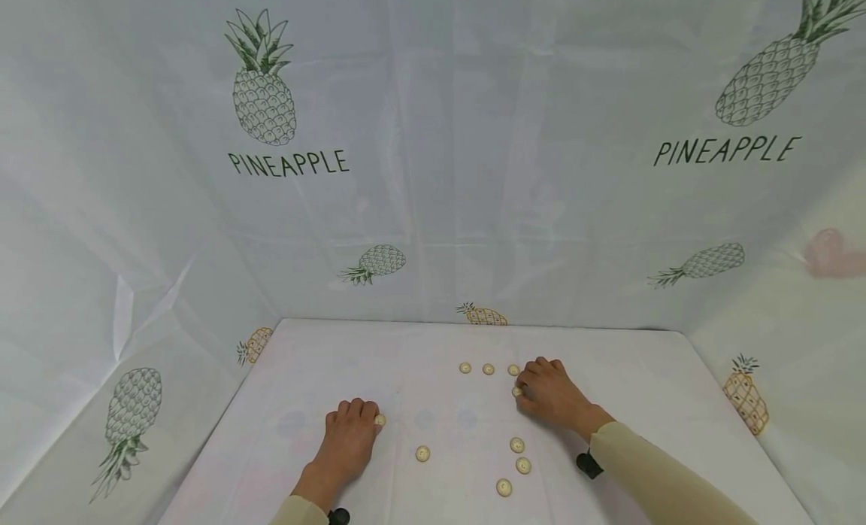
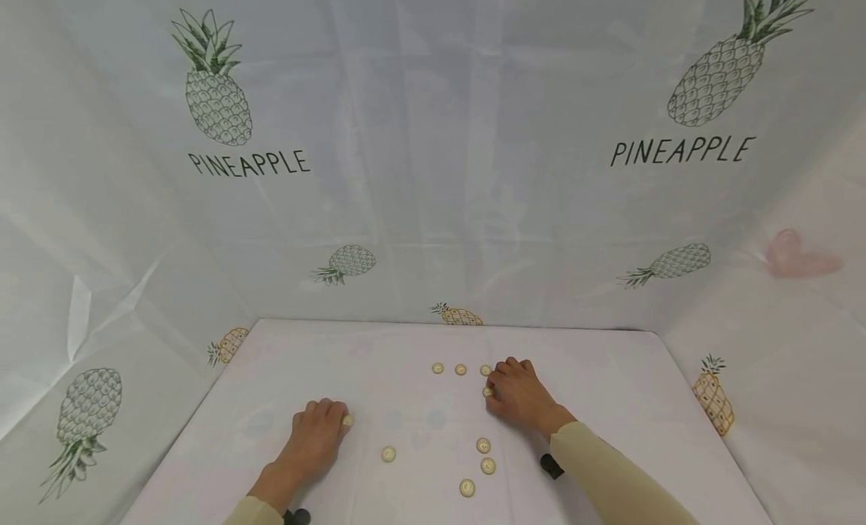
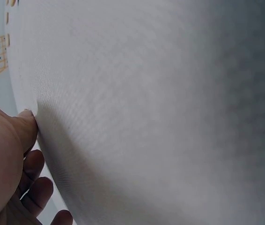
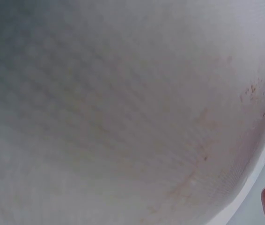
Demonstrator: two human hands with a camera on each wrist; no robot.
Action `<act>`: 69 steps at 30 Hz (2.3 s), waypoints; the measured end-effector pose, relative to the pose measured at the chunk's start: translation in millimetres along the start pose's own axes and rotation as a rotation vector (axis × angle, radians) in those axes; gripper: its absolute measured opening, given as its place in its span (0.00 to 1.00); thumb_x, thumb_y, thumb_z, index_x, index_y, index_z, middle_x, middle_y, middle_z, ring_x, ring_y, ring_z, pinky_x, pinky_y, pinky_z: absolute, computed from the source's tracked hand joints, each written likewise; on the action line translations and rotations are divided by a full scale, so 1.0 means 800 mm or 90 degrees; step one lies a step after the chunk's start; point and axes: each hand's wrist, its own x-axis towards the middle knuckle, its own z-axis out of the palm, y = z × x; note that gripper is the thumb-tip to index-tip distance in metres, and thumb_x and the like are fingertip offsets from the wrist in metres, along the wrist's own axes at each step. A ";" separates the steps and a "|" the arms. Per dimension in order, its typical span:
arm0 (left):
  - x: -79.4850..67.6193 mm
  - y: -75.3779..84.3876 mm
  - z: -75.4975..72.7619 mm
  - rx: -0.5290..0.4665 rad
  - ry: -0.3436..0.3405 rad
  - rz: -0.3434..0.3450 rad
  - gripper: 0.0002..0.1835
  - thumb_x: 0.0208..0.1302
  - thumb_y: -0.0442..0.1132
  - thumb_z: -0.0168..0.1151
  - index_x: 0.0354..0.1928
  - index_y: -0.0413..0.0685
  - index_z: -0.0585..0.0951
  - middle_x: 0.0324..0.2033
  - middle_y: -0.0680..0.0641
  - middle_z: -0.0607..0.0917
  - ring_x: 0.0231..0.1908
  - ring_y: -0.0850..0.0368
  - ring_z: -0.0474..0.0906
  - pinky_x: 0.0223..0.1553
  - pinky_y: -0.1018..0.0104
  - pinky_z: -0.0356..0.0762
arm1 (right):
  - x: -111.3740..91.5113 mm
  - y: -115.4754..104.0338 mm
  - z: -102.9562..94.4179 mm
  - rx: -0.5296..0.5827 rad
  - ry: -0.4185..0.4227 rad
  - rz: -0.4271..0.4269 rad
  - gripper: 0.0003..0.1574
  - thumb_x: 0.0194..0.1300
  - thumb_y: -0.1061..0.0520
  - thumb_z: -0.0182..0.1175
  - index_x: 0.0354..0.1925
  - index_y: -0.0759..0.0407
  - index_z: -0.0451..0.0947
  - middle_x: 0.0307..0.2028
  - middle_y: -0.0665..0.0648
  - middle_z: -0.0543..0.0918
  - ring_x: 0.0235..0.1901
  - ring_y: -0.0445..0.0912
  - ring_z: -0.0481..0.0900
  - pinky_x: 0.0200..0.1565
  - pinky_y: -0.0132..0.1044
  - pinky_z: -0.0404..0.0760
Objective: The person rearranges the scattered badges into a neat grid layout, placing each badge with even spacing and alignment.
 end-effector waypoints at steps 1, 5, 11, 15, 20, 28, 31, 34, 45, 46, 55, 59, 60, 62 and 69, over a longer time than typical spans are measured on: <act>0.000 0.000 -0.001 -0.002 0.003 0.001 0.13 0.70 0.45 0.70 0.46 0.48 0.77 0.38 0.49 0.76 0.40 0.51 0.69 0.47 0.44 0.74 | 0.000 0.000 0.000 0.001 -0.001 0.002 0.06 0.64 0.51 0.72 0.37 0.48 0.85 0.39 0.47 0.83 0.42 0.46 0.74 0.52 0.52 0.72; -0.001 0.001 -0.004 -0.006 0.007 0.007 0.13 0.70 0.45 0.70 0.46 0.47 0.77 0.38 0.48 0.76 0.40 0.51 0.68 0.46 0.45 0.73 | 0.000 -0.002 0.000 0.002 -0.006 0.009 0.06 0.64 0.51 0.71 0.37 0.48 0.85 0.40 0.48 0.83 0.42 0.46 0.74 0.52 0.53 0.72; -0.001 0.002 -0.009 -0.006 -0.003 0.010 0.13 0.71 0.45 0.69 0.46 0.47 0.77 0.38 0.49 0.75 0.40 0.52 0.67 0.45 0.46 0.73 | 0.000 -0.002 -0.001 0.005 -0.004 0.014 0.06 0.64 0.51 0.72 0.37 0.48 0.85 0.40 0.48 0.83 0.43 0.46 0.74 0.53 0.53 0.72; -0.002 0.002 -0.010 -0.007 -0.003 0.010 0.12 0.71 0.45 0.69 0.46 0.47 0.78 0.37 0.49 0.75 0.39 0.52 0.67 0.45 0.46 0.73 | -0.001 -0.002 -0.003 -0.004 -0.001 0.013 0.08 0.64 0.49 0.71 0.39 0.50 0.86 0.41 0.48 0.83 0.43 0.47 0.74 0.53 0.53 0.72; -0.002 0.003 -0.011 -0.015 -0.006 0.007 0.12 0.71 0.44 0.69 0.46 0.47 0.77 0.37 0.49 0.75 0.39 0.52 0.67 0.44 0.46 0.73 | -0.006 0.000 -0.012 -0.022 0.011 0.021 0.12 0.64 0.51 0.71 0.43 0.53 0.86 0.42 0.51 0.83 0.44 0.49 0.74 0.52 0.54 0.72; -0.003 0.004 -0.013 -0.007 0.000 0.006 0.13 0.70 0.44 0.70 0.46 0.47 0.78 0.37 0.49 0.75 0.39 0.52 0.68 0.47 0.44 0.74 | -0.026 0.000 -0.025 -0.030 0.042 0.060 0.08 0.62 0.59 0.70 0.42 0.56 0.85 0.40 0.53 0.82 0.44 0.51 0.75 0.53 0.57 0.73; -0.003 0.003 -0.013 -0.011 -0.001 0.008 0.13 0.70 0.44 0.70 0.46 0.47 0.78 0.37 0.49 0.75 0.39 0.51 0.68 0.46 0.44 0.74 | -0.037 -0.003 -0.026 -0.031 0.060 0.068 0.07 0.62 0.60 0.71 0.40 0.56 0.84 0.39 0.53 0.82 0.43 0.51 0.75 0.53 0.57 0.73; -0.002 0.002 -0.010 -0.020 -0.009 0.005 0.12 0.71 0.44 0.69 0.46 0.47 0.78 0.37 0.49 0.75 0.40 0.51 0.68 0.45 0.45 0.73 | -0.047 -0.010 -0.025 -0.031 0.074 0.072 0.06 0.62 0.59 0.72 0.38 0.54 0.84 0.37 0.52 0.82 0.42 0.50 0.74 0.53 0.57 0.73; -0.001 -0.002 -0.001 -0.041 -0.015 -0.006 0.12 0.72 0.44 0.68 0.47 0.48 0.77 0.37 0.50 0.74 0.41 0.51 0.67 0.45 0.45 0.72 | -0.069 -0.062 -0.028 0.007 0.043 0.045 0.11 0.64 0.48 0.74 0.36 0.48 0.82 0.35 0.44 0.78 0.41 0.42 0.70 0.53 0.52 0.72; -0.002 -0.002 -0.001 -0.043 -0.012 -0.005 0.12 0.72 0.44 0.69 0.46 0.48 0.77 0.37 0.50 0.74 0.41 0.51 0.67 0.45 0.45 0.71 | -0.070 -0.066 -0.028 0.012 0.037 0.041 0.12 0.64 0.46 0.74 0.36 0.48 0.82 0.35 0.43 0.77 0.41 0.42 0.70 0.52 0.52 0.72; -0.002 0.000 -0.004 -0.046 -0.016 -0.007 0.11 0.72 0.44 0.68 0.47 0.48 0.77 0.37 0.50 0.74 0.41 0.51 0.68 0.46 0.45 0.72 | -0.072 -0.078 -0.026 0.014 -0.007 0.042 0.15 0.64 0.41 0.72 0.34 0.47 0.80 0.33 0.42 0.73 0.39 0.41 0.67 0.51 0.50 0.69; -0.002 0.000 -0.005 -0.049 -0.019 -0.009 0.11 0.73 0.44 0.68 0.47 0.49 0.77 0.37 0.50 0.74 0.41 0.51 0.68 0.47 0.44 0.72 | -0.073 -0.079 -0.025 0.009 -0.014 0.039 0.15 0.63 0.40 0.72 0.33 0.45 0.79 0.32 0.41 0.73 0.39 0.41 0.67 0.51 0.51 0.70; -0.002 0.000 -0.005 -0.050 -0.020 -0.009 0.11 0.73 0.44 0.68 0.47 0.49 0.76 0.37 0.50 0.74 0.41 0.51 0.68 0.47 0.44 0.72 | -0.073 -0.078 -0.024 0.007 -0.016 0.037 0.15 0.63 0.40 0.71 0.32 0.45 0.79 0.32 0.41 0.73 0.39 0.41 0.66 0.51 0.51 0.70; -0.002 0.000 -0.004 -0.050 -0.019 -0.008 0.11 0.73 0.44 0.68 0.47 0.49 0.77 0.37 0.50 0.74 0.41 0.51 0.68 0.47 0.44 0.72 | -0.073 -0.078 -0.023 0.004 -0.020 0.032 0.15 0.63 0.40 0.71 0.32 0.45 0.79 0.32 0.41 0.73 0.38 0.40 0.66 0.51 0.50 0.69; -0.002 0.000 -0.005 -0.054 -0.021 -0.011 0.11 0.73 0.44 0.68 0.47 0.49 0.77 0.37 0.51 0.74 0.41 0.51 0.68 0.48 0.44 0.71 | -0.071 -0.073 -0.017 -0.013 -0.009 0.024 0.13 0.63 0.42 0.71 0.29 0.43 0.78 0.30 0.41 0.74 0.37 0.41 0.66 0.50 0.49 0.69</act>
